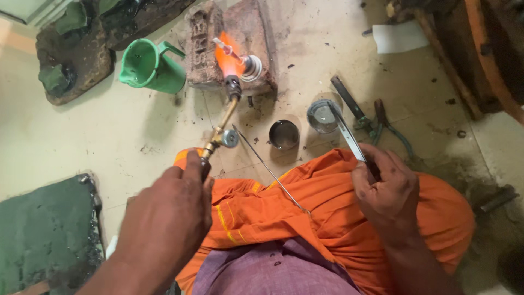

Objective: The person sits on the floor holding a thin metal rod in the flame of a bench burner, rotating and repositioning the rod to heat it along its length. They occasionally lift the rod out of the flame, adjust their grip, and reinsert it while steadying the burner with the other hand.

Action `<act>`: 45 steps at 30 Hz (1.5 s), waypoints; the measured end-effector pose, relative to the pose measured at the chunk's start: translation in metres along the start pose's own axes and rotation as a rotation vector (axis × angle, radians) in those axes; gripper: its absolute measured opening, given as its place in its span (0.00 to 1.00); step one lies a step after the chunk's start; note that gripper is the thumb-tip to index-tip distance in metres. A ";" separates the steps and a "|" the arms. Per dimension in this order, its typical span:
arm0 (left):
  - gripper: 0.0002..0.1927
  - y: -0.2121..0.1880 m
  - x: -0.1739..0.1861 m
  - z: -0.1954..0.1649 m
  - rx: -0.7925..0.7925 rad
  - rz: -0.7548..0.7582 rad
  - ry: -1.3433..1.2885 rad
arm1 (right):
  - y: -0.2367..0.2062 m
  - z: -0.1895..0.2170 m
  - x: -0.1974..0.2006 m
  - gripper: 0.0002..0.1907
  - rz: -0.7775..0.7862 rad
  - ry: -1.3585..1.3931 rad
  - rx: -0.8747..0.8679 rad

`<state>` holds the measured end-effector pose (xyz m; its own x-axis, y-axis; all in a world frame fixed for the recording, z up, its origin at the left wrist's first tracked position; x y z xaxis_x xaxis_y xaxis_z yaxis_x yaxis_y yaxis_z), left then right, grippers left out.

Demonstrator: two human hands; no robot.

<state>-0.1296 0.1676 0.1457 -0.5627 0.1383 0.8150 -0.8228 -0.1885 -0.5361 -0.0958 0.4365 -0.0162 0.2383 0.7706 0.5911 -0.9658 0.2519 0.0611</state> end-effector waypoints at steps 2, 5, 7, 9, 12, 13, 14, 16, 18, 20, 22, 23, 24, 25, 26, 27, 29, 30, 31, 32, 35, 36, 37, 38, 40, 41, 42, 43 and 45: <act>0.31 0.000 -0.007 0.010 -0.053 -0.064 -0.098 | 0.000 0.005 -0.006 0.15 0.000 -0.036 0.036; 0.31 0.001 -0.016 0.027 -0.066 -0.072 -0.142 | 0.000 0.011 -0.016 0.15 -0.006 -0.095 0.068; 0.32 0.002 -0.019 0.038 -0.079 -0.083 -0.173 | 0.002 0.013 -0.023 0.15 -0.004 -0.132 0.079; 0.33 0.003 -0.021 0.047 -0.120 -0.131 -0.236 | 0.003 0.014 -0.029 0.15 0.005 -0.167 0.083; 0.32 0.006 -0.028 0.058 -0.193 -0.173 -0.321 | 0.003 0.015 -0.036 0.15 0.015 -0.237 0.078; 0.32 0.006 -0.032 0.062 -0.211 -0.187 -0.340 | 0.003 0.014 -0.039 0.15 0.020 -0.248 0.068; 0.33 0.007 -0.035 0.066 -0.229 -0.200 -0.360 | 0.002 0.014 -0.041 0.15 0.026 -0.259 0.057; 0.33 0.008 -0.044 0.074 -0.260 -0.220 -0.405 | 0.002 0.014 -0.045 0.15 0.034 -0.283 0.041; 0.32 0.010 -0.051 0.086 -0.280 -0.231 -0.452 | 0.002 0.014 -0.049 0.15 0.044 -0.304 0.030; 0.33 0.012 -0.056 0.096 -0.313 -0.273 -0.484 | 0.001 0.015 -0.053 0.15 0.039 -0.347 0.047; 0.34 0.014 -0.061 0.105 -0.338 -0.301 -0.518 | 0.001 0.016 -0.056 0.15 0.045 -0.387 0.050; 0.33 0.015 -0.063 0.110 -0.346 -0.309 -0.536 | 0.001 0.016 -0.058 0.15 0.053 -0.405 0.045; 0.33 0.015 -0.064 0.114 -0.355 -0.317 -0.554 | 0.001 0.016 -0.059 0.15 0.060 -0.423 0.040; 0.33 0.015 -0.066 0.117 -0.366 -0.324 -0.570 | 0.000 0.018 -0.060 0.15 0.056 -0.449 0.061; 0.33 0.015 -0.067 0.120 -0.376 -0.331 -0.585 | 0.000 0.019 -0.061 0.15 0.053 -0.473 0.083; 0.33 0.015 -0.067 0.123 -0.388 -0.340 -0.601 | 0.000 0.021 -0.063 0.15 0.047 -0.497 0.104; 0.33 0.017 -0.069 0.128 -0.391 -0.334 -0.622 | -0.001 0.023 -0.065 0.15 0.030 -0.492 0.104; 0.33 0.018 -0.070 0.129 -0.393 -0.329 -0.632 | -0.002 0.024 -0.066 0.15 0.023 -0.490 0.102; 0.33 0.018 -0.070 0.131 -0.398 -0.333 -0.640 | -0.002 0.025 -0.067 0.14 0.023 -0.489 0.108; 0.33 0.018 -0.070 0.132 -0.403 -0.337 -0.648 | -0.003 0.026 -0.067 0.14 0.022 -0.488 0.115; 0.33 0.020 -0.070 0.133 -0.420 -0.347 -0.651 | -0.002 0.027 -0.068 0.14 0.026 -0.496 0.101; 0.33 0.019 -0.070 0.133 -0.425 -0.349 -0.649 | -0.003 0.028 -0.068 0.14 0.030 -0.500 0.091; 0.33 0.019 -0.070 0.133 -0.423 -0.346 -0.647 | -0.003 0.028 -0.068 0.14 0.034 -0.509 0.094; 0.33 0.020 -0.071 0.134 -0.422 -0.345 -0.645 | -0.003 0.029 -0.068 0.14 0.037 -0.519 0.097; 0.33 0.020 -0.072 0.135 -0.413 -0.336 -0.648 | -0.003 0.030 -0.069 0.14 0.040 -0.522 0.100; 0.33 0.020 -0.073 0.136 -0.408 -0.328 -0.654 | -0.003 0.030 -0.069 0.14 0.039 -0.518 0.099; 0.33 0.021 -0.073 0.136 -0.403 -0.321 -0.660 | -0.003 0.030 -0.069 0.14 0.038 -0.515 0.099; 0.33 0.021 -0.073 0.136 -0.418 -0.342 -0.657 | -0.002 0.030 -0.069 0.14 0.040 -0.520 0.099; 0.31 0.018 -0.072 0.137 -0.445 -0.383 -0.649 | -0.002 0.030 -0.070 0.14 0.046 -0.528 0.099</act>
<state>-0.0936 0.0214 0.1074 -0.1965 -0.4918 0.8483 -0.9768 0.1733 -0.1258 -0.1135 0.3646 -0.0341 0.1367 0.3735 0.9175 -0.9851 0.1485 0.0863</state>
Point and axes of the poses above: each hand's wrist, its own y-axis towards the middle knuckle, its own x-axis out of the back of the hand, z = x × y, the point moved 5 cm from there along y, towards the middle knuckle, and after that the axes turned 5 degrees about -y, right-handed, at the moved point
